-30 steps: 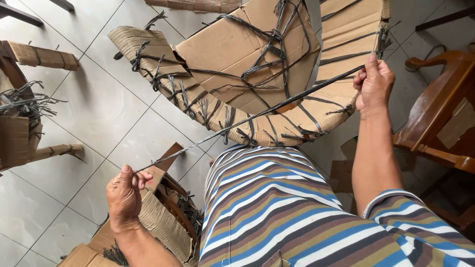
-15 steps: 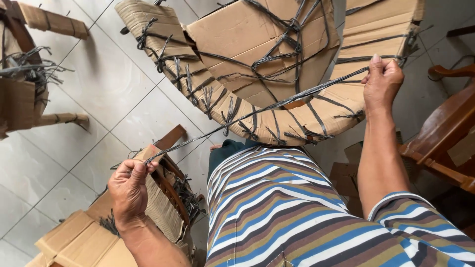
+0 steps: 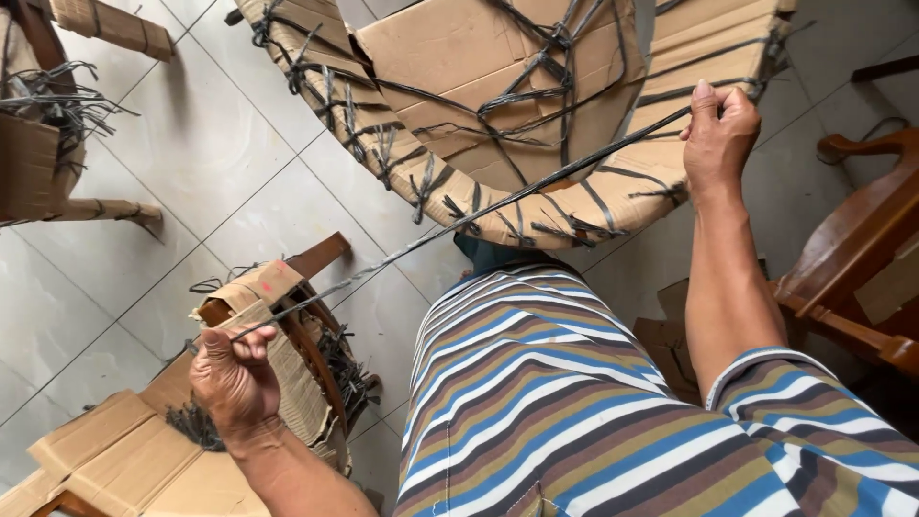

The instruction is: Wrapping and securing black plastic strips around a cardboard-covered chair frame

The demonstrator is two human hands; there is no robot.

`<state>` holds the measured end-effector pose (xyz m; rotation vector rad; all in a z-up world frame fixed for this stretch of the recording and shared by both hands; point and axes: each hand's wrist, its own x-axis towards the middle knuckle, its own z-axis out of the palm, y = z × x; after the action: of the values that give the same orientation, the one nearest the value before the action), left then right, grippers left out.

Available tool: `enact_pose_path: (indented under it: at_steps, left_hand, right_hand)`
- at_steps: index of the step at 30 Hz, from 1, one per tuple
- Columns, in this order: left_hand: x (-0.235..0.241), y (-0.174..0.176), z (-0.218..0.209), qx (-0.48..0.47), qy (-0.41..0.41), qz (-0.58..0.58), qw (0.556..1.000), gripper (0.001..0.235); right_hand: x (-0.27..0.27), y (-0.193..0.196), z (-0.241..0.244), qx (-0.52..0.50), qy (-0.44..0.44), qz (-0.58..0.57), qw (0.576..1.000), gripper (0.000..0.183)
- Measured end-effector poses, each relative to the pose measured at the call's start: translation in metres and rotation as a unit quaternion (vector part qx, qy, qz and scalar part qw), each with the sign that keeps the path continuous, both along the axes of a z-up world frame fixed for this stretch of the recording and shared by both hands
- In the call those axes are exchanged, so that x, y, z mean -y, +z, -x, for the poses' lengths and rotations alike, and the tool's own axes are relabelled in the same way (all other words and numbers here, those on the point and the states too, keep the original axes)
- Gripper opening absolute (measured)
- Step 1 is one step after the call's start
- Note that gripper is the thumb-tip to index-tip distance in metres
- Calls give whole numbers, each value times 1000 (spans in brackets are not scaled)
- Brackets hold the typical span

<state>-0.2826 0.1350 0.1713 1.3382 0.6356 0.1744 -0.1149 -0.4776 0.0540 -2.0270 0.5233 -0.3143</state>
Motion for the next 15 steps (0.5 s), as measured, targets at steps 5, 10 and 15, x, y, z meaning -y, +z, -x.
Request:
enact_pose_path:
  at_steps: [5, 10, 15]
  left_hand:
    - [20, -2, 40, 30, -28, 61, 997, 30]
    - [57, -9, 99, -27, -75, 74, 994, 17]
    - [94, -24, 130, -76, -154, 42, 984, 17]
  right_hand:
    - [29, 14, 49, -12, -13, 61, 998, 37]
    - [64, 23, 114, -58, -51, 15, 997, 22]
    - [119, 0, 175, -117, -167, 59, 977, 31]
